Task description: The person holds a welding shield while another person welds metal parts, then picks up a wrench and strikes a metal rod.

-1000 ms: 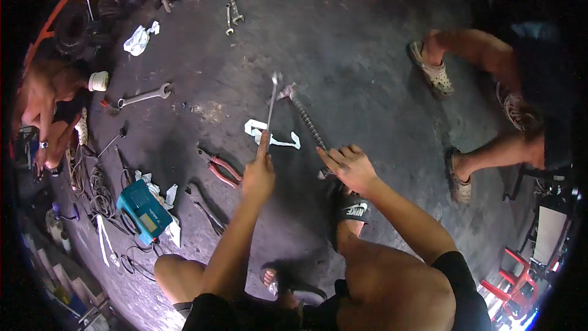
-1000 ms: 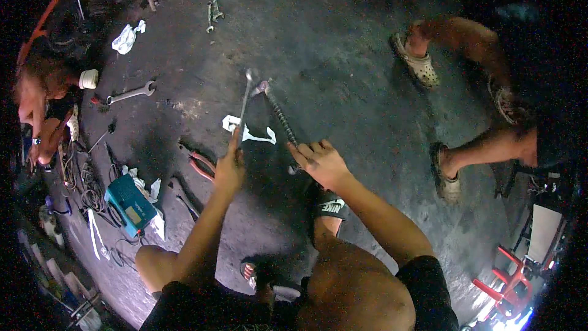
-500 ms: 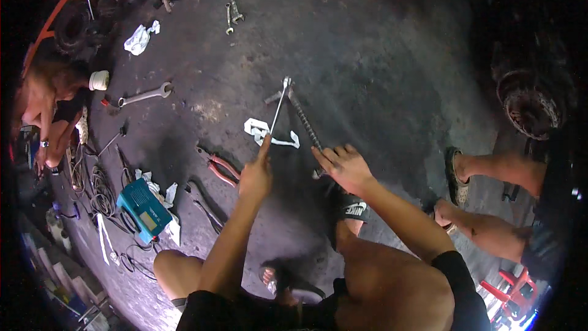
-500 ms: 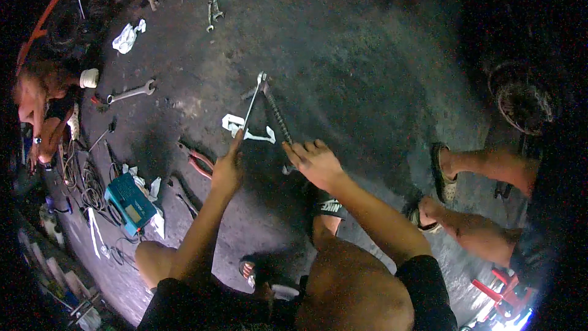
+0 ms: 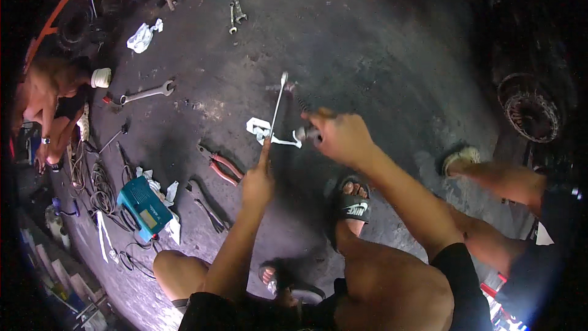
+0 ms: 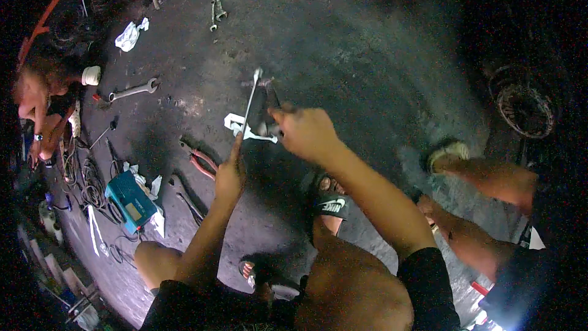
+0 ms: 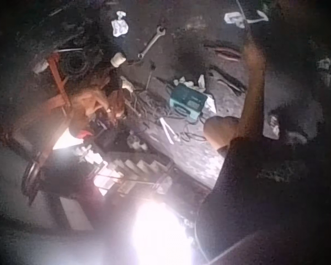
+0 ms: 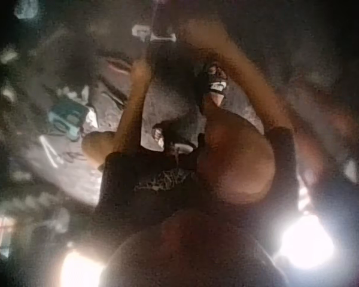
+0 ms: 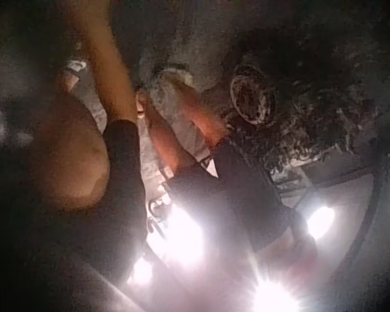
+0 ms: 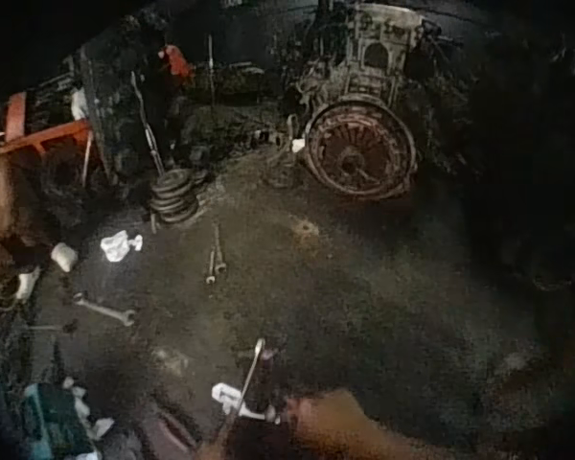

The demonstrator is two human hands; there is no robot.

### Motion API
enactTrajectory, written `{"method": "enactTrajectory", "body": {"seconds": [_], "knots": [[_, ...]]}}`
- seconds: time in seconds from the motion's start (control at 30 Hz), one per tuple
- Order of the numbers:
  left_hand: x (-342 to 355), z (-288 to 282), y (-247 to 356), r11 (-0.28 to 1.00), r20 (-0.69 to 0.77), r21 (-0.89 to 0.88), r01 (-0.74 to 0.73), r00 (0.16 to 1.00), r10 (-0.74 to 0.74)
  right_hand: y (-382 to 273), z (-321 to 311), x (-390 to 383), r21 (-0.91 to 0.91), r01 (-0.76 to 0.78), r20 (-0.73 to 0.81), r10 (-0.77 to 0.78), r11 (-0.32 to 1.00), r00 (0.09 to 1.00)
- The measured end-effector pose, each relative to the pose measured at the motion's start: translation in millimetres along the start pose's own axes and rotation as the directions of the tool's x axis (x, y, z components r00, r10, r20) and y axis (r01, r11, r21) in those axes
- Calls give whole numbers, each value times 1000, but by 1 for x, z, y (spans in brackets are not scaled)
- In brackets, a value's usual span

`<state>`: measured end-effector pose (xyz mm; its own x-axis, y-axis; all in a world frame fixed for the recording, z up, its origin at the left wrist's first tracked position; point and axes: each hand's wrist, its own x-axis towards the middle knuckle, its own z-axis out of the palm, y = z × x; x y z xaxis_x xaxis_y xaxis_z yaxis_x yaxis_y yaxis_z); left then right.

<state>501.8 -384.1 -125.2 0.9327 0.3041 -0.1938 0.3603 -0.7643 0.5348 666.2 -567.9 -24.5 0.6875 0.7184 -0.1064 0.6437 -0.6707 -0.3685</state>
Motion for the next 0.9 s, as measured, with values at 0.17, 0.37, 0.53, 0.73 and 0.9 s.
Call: {"method": "enactTrajectory", "body": {"seconds": [0.17,0.37,0.53,0.73,0.9], "knots": [[14,-3,2,997,58,21,80,995,-81,3,-30,31,60,-24,26,23,998,999],[22,-6,7,996,54,14,83,995,-84,5,-46,50,57,-59,58,55,997,997],[26,-9,12,999,-6,-1,38,999,-38,4,-60,68,38,-113,52,111,993,992],[21,-16,18,995,59,62,77,995,-81,0,-63,78,40,-55,-19,56,998,998],[24,-13,23,994,48,7,113,992,-113,-3,-66,81,40,-56,-6,56,998,998]]}}
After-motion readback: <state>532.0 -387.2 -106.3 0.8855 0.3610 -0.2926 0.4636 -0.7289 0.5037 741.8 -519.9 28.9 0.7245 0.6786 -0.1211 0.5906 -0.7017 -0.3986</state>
